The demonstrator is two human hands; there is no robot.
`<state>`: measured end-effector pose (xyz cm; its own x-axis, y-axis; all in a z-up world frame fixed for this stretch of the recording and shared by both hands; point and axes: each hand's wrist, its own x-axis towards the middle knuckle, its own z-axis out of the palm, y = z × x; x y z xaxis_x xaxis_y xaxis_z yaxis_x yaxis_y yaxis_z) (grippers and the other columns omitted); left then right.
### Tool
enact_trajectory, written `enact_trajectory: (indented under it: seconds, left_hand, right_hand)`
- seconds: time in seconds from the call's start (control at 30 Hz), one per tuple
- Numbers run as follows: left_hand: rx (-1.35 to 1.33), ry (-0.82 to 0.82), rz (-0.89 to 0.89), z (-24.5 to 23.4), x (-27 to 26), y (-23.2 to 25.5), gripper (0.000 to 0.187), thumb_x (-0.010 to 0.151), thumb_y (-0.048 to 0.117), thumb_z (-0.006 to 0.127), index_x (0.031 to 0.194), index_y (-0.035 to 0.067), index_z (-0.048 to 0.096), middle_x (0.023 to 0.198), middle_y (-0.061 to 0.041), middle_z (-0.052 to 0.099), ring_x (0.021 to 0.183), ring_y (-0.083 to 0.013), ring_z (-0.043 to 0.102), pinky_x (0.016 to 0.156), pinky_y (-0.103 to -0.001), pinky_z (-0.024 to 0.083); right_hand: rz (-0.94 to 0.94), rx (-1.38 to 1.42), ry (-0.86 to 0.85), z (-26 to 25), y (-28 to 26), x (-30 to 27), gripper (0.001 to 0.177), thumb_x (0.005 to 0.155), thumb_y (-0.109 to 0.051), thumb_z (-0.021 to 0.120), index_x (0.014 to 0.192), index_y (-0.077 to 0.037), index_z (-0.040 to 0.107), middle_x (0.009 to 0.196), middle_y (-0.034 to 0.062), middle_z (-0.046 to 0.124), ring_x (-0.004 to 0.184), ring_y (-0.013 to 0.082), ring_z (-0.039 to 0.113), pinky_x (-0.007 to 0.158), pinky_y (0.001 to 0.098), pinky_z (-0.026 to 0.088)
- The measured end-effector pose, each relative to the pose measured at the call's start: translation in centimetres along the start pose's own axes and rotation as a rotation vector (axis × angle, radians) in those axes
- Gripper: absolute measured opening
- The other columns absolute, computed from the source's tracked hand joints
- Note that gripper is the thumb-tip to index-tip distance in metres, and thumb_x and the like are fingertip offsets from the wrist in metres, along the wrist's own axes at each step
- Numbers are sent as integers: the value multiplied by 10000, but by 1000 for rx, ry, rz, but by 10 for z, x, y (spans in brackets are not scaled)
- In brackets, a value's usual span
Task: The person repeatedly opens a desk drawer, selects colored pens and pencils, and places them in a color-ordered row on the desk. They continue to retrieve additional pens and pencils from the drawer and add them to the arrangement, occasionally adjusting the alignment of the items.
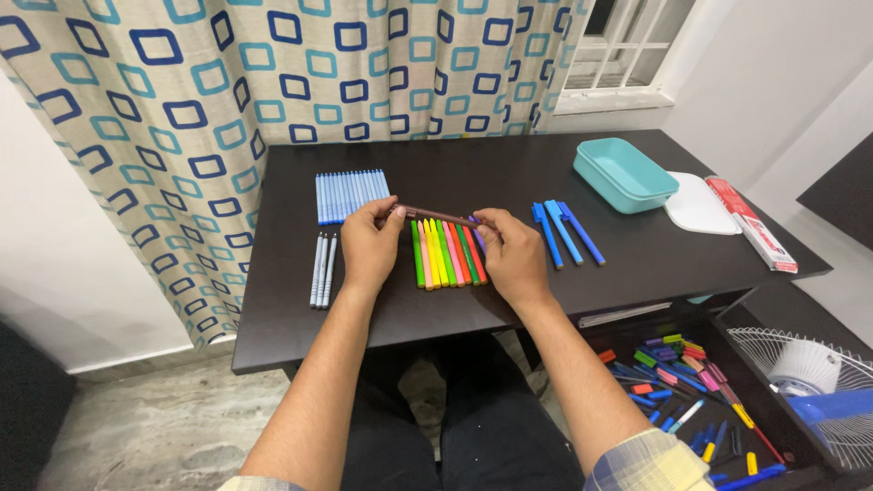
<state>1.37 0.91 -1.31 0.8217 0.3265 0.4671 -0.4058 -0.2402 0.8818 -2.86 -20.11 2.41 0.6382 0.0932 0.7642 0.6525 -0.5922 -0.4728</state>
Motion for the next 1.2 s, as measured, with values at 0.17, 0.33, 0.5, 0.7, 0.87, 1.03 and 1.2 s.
enact_trajectory:
  seconds: [0.17, 0.33, 0.5, 0.7, 0.87, 1.03, 1.2]
  left_hand:
    - [-6, -8, 82, 0, 2, -6, 284, 919, 118, 735, 1157, -36, 730, 923, -85, 780, 766, -85, 694, 728, -247, 556]
    - [-14, -19, 76, 0, 2, -8, 278, 914, 109, 736, 1147, -42, 732, 909, -84, 779, 745, -86, 679, 709, -246, 550]
    - [-34, -34, 62, -1, 3, -9, 272, 911, 97, 734, 1143, -44, 736, 894, -81, 774, 733, -80, 671, 693, -238, 542]
    - [-87, -34, 77, -4, 5, -16, 255, 926, 81, 717, 1143, -53, 731, 915, -75, 774, 765, -77, 681, 710, -232, 546]
    - [-68, -41, 67, -5, 6, -15, 257, 918, 82, 724, 1136, -52, 734, 908, -79, 774, 759, -80, 685, 712, -234, 546]
    - [2, -44, 75, -5, 3, -11, 262, 914, 89, 729, 1134, -54, 734, 882, -89, 775, 729, -87, 672, 694, -246, 538]
    - [0, -32, 94, -4, 5, -10, 276, 910, 101, 731, 1140, -53, 733, 916, -96, 782, 760, -93, 702, 725, -253, 558]
  right_hand:
    - [45, -6, -36, -2, -2, 0, 156, 976, -83, 653, 1113, -39, 710, 881, 151, 749, 793, 283, 753, 666, 372, 560]
    - [48, -20, -51, -2, -3, -1, 156, 976, -86, 648, 1109, -46, 719, 890, 154, 746, 797, 296, 746, 672, 378, 558]
    - [4, -18, -36, -3, -3, -2, 148, 970, -70, 641, 1089, -39, 722, 933, 158, 745, 836, 312, 740, 700, 388, 565]
    - [-164, -48, -48, -2, -4, -3, 124, 960, -43, 651, 1064, -28, 716, 982, 159, 744, 901, 348, 726, 758, 404, 581]
    - [-183, -56, -78, -3, -5, -3, 212, 901, 30, 622, 1073, -35, 727, 913, 147, 720, 855, 332, 719, 720, 408, 569]
    - [-205, -80, -79, -4, -5, -3, 253, 864, 50, 620, 1065, -49, 738, 851, 137, 691, 811, 330, 696, 691, 420, 547]
    - [-205, -59, -84, -4, -4, -3, 251, 871, 39, 625, 1081, -45, 734, 876, 137, 693, 830, 326, 696, 710, 416, 549]
